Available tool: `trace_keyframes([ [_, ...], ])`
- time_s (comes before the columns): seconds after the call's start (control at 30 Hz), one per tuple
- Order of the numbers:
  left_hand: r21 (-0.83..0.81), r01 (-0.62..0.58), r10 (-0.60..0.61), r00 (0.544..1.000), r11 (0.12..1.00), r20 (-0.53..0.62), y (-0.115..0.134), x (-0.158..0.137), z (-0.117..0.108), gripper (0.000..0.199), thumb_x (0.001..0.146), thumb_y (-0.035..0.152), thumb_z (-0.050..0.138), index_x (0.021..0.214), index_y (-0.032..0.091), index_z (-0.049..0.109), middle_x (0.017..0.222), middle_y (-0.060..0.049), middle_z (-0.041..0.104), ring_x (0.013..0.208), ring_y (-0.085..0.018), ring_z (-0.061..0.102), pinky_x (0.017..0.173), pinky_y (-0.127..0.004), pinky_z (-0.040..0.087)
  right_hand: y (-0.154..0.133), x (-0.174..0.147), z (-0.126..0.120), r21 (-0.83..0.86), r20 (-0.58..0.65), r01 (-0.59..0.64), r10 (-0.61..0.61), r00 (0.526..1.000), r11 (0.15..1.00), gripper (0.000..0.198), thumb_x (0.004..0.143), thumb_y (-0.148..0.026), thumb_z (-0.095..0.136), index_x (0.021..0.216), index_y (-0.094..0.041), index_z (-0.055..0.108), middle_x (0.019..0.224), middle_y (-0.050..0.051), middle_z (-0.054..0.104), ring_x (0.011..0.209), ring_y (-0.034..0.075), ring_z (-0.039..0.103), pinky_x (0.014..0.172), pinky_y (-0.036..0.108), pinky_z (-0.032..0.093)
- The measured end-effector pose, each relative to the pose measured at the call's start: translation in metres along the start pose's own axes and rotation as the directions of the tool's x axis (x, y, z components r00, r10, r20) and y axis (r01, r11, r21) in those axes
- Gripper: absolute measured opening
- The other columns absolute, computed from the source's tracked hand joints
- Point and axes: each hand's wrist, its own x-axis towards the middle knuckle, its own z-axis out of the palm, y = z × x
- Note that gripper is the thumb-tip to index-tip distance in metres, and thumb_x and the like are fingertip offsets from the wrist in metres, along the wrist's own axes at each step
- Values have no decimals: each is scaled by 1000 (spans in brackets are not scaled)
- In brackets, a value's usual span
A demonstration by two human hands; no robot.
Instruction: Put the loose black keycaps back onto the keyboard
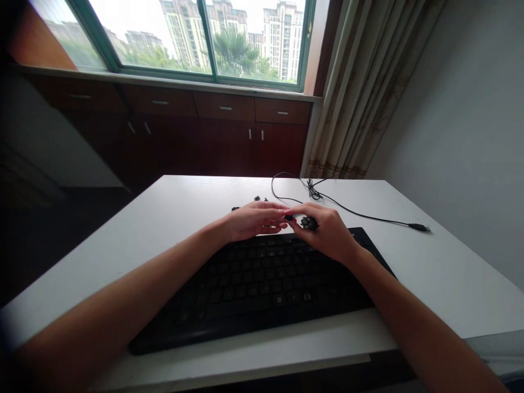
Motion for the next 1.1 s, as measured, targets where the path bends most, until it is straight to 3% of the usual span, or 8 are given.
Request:
trace_keyframes([
  [0.1,13,1,-1,1000,1000,-2,1,0,1,21,83,26,77,101,16,75,99,-9,74,88,-14,69,85,-26,53,3,0,-3,-17,15,43,-43,999,999,28,89,-24,65,116,-28,71,108,6,73,95,22,69,86,36,56],
  [0.27,73,20,-20,1000,997,-9,-2,1,3,25,77,25,81,99,15,76,98,-8,74,84,-11,67,84,-23,51,9,-1,-20,-31,188,37,-30,982,999,27,88,-26,67,115,-28,70,106,4,74,84,20,70,79,34,57],
  [0.5,336,-23,22,1000,942,4,-7,2,1,35,72,35,83,101,16,76,99,-9,75,89,-17,69,84,-28,51,13,0,-32,59,445,-9,-18,895,998,15,88,-27,68,100,-26,76,100,2,77,89,19,73,83,33,58],
  [0.7,515,-122,84,992,849,97,-5,-3,4,34,81,38,75,107,17,75,104,-9,75,94,-20,68,83,-30,51,14,-1,-29,44,433,7,-25,901,999,17,87,-25,67,103,-26,76,105,3,76,91,20,72,83,33,58],
  [1.1,507,-150,88,986,849,144,-1,-4,9,27,80,26,74,104,14,76,97,-7,74,88,-16,66,80,-26,48,14,-1,-29,75,427,-9,-24,904,997,13,88,-22,67,97,-24,77,102,2,77,90,18,73,82,29,58],
])
